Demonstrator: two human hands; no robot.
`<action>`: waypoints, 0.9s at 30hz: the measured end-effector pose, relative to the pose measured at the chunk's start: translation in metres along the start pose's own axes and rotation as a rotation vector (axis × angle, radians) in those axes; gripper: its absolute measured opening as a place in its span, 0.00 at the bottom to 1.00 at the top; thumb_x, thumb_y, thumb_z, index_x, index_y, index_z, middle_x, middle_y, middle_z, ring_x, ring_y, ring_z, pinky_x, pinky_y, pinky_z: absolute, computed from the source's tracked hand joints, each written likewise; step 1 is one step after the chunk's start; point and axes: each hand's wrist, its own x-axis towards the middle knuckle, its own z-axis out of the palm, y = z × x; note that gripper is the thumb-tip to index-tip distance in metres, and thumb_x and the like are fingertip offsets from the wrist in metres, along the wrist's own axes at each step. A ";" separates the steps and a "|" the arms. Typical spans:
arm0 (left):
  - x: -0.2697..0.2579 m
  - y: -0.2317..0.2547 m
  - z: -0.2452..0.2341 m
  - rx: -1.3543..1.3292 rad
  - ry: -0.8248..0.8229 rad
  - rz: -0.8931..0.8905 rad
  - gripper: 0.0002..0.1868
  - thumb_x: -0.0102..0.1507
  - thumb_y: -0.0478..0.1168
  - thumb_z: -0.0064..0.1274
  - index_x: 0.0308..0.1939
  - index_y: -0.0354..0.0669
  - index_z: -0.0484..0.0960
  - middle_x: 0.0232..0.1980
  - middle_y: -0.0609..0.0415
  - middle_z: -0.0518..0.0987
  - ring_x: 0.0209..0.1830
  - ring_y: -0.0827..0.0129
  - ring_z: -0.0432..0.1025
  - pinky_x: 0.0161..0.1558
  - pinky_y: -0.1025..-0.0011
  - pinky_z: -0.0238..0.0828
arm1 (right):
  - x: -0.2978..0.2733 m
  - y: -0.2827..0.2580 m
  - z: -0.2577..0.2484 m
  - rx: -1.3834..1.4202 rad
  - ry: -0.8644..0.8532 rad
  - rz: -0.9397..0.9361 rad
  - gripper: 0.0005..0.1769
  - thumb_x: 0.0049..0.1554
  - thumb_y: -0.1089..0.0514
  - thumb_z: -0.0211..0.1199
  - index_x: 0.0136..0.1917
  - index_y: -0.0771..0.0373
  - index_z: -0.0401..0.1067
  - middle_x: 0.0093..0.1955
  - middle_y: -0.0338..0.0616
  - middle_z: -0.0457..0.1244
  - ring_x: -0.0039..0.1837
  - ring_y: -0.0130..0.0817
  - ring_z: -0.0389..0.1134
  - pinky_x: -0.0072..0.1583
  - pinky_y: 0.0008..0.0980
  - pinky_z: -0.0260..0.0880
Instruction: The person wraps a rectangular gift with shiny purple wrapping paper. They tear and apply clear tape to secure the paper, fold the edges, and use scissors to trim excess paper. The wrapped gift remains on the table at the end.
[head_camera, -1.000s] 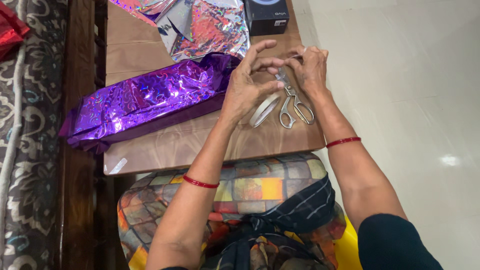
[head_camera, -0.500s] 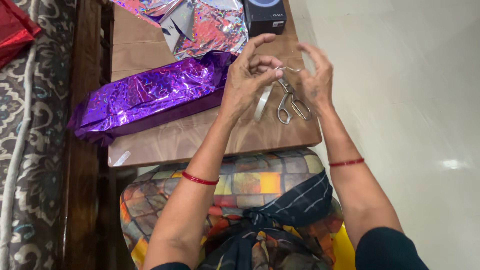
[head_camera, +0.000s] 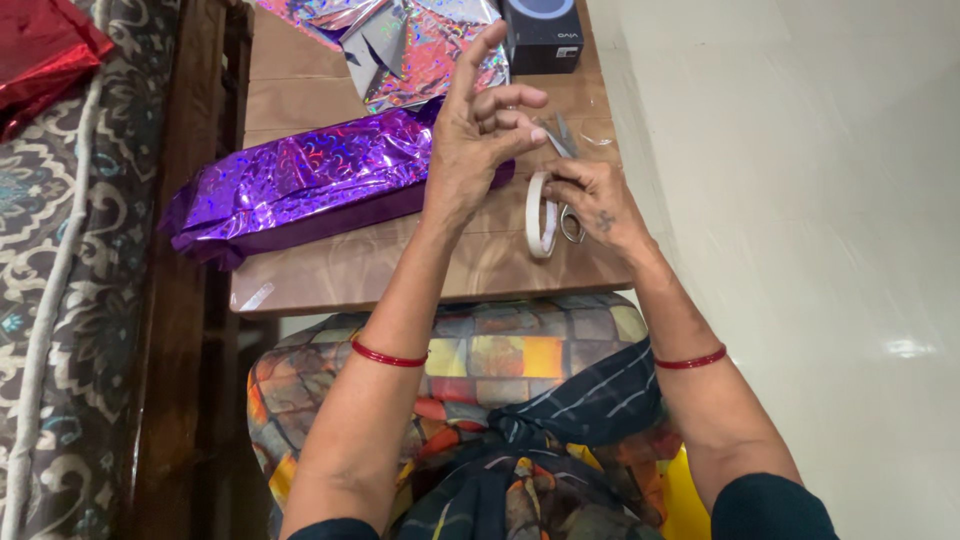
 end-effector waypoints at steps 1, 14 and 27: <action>0.000 0.000 -0.001 0.006 0.022 0.017 0.55 0.59 0.19 0.65 0.83 0.52 0.51 0.53 0.49 0.81 0.44 0.75 0.77 0.49 0.76 0.79 | 0.000 -0.002 0.001 -0.016 0.004 0.022 0.09 0.61 0.62 0.63 0.53 0.66 0.78 0.41 0.40 0.70 0.44 0.23 0.69 0.46 0.27 0.68; -0.003 0.022 -0.014 -0.074 0.252 0.186 0.62 0.54 0.12 0.63 0.82 0.53 0.46 0.43 0.53 0.74 0.37 0.70 0.77 0.45 0.69 0.82 | -0.007 -0.035 0.007 -0.298 0.077 -0.434 0.14 0.54 0.75 0.55 0.51 0.68 0.76 0.45 0.47 0.68 0.48 0.41 0.71 0.51 0.35 0.70; -0.014 0.052 -0.022 -0.153 0.334 0.313 0.64 0.55 0.11 0.63 0.83 0.52 0.41 0.45 0.53 0.70 0.39 0.69 0.77 0.48 0.66 0.83 | -0.014 -0.070 0.000 -0.047 -0.056 -0.210 0.32 0.59 0.78 0.48 0.73 0.60 0.67 0.51 0.45 0.73 0.57 0.33 0.75 0.60 0.31 0.74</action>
